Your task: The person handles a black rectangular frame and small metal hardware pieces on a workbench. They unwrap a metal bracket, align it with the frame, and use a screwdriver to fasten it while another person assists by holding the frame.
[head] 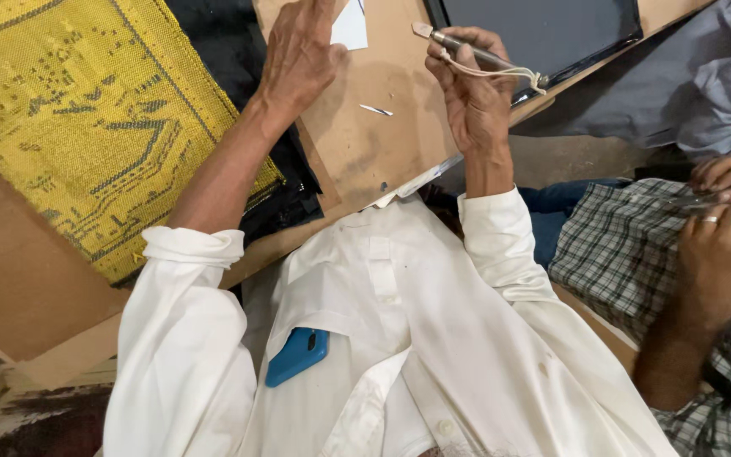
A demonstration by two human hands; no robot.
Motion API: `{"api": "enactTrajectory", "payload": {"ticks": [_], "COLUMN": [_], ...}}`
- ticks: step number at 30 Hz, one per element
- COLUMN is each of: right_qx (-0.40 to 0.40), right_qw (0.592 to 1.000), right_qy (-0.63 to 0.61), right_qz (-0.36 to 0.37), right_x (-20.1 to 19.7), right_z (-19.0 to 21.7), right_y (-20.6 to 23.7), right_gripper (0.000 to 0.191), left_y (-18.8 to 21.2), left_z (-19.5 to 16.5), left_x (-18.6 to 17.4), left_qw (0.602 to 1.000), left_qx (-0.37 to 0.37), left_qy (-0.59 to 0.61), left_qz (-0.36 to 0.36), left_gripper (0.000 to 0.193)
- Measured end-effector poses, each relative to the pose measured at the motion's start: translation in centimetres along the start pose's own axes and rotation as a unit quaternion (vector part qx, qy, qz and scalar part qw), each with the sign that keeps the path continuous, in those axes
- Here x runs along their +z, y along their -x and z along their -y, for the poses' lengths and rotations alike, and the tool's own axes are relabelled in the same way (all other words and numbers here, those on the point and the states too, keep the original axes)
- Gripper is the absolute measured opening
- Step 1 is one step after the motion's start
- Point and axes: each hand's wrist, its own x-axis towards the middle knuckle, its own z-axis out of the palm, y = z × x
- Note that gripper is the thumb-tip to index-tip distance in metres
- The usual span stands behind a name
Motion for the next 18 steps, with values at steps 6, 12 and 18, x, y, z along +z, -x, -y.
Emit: {"api": "enactTrajectory", "payload": {"ticks": [6,12,18], "right_qx": [0.036,0.05,-0.029], "right_qw": [0.997,0.995,0.998], "right_qy": [-0.072,-0.09,0.039], "right_qz": [-0.01,0.003,0.028], "right_x": [0.2,0.4,2.0], "right_z": [-0.6,-1.6,-3.3], "right_y": [-0.9,-2.5,-5.9], "right_gripper": [0.027,0.027,0.019], "left_y": [0.1,0.5,0.8], "left_z": [-0.5,-0.8,-0.6], "left_x": [1.3,1.6,1.8], "left_qw": [0.999,0.997,0.998], "left_qx": [-0.031,-0.002,-0.017], "left_qy": [-0.013,0.003,-0.006], "left_qz": [-0.025,-0.073,-0.062], "left_gripper": [0.08,0.083,0.081]}}
